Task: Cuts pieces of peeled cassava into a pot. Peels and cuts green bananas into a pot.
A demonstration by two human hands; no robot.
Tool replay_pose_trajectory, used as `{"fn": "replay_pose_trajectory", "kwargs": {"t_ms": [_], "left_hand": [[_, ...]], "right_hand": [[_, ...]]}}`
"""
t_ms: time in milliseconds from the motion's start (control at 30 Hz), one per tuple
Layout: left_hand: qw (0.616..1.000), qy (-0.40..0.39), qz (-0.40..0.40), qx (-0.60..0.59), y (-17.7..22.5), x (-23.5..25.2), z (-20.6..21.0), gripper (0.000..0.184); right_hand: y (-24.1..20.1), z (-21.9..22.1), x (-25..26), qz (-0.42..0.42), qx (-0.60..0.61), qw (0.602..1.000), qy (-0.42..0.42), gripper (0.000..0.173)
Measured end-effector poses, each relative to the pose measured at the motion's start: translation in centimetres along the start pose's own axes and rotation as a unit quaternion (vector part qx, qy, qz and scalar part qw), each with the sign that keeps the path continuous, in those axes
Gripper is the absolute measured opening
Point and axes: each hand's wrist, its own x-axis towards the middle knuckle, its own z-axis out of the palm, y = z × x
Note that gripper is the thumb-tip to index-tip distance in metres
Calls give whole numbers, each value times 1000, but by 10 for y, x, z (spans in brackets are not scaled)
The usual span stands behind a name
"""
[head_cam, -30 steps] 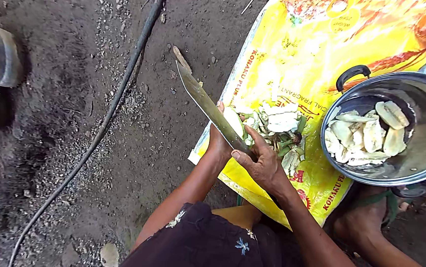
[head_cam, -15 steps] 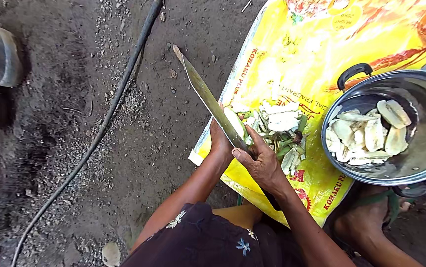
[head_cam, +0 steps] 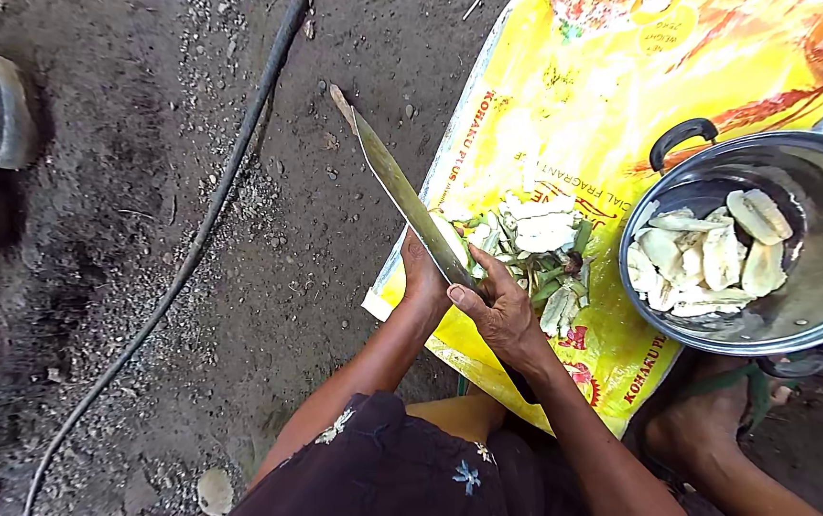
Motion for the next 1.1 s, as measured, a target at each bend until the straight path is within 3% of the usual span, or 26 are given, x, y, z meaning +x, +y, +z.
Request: {"fn": "replay_pose_trajectory", "kwargs": {"t_ms": [167,300,400,533,633,733,833,1100], "left_hand": [[1000,3,-29,-10,4,2,2,37],[999,-14,-40,-31,1,3,0,37],[999,-19,-37,-29,0,2,1,34],[996,-33,-84,-27,6,4,1,37],[995,-36,-88,-31,6,3,3,37],[996,-52,-66,-19,5,0,5,42],[998,-55,-43,-3,5,1,5,45],[995,-78,-53,24,9,2,0,38]], "right_hand": [[4,3,0,1,58,998,-5,68],[5,1,0,-45,-18,999,23,64],[7,-2,1,-30,22,999,10,58],[7,-10,2,-86,-67,994,18,58],[8,-18,3,-45,-26,999,-11,55],[6,-21,5,-6,15,999,-39,62],[6,-19,6,-1,15,999,-40,67],[9,-12,2,-16,51,998,-18,59]]}}
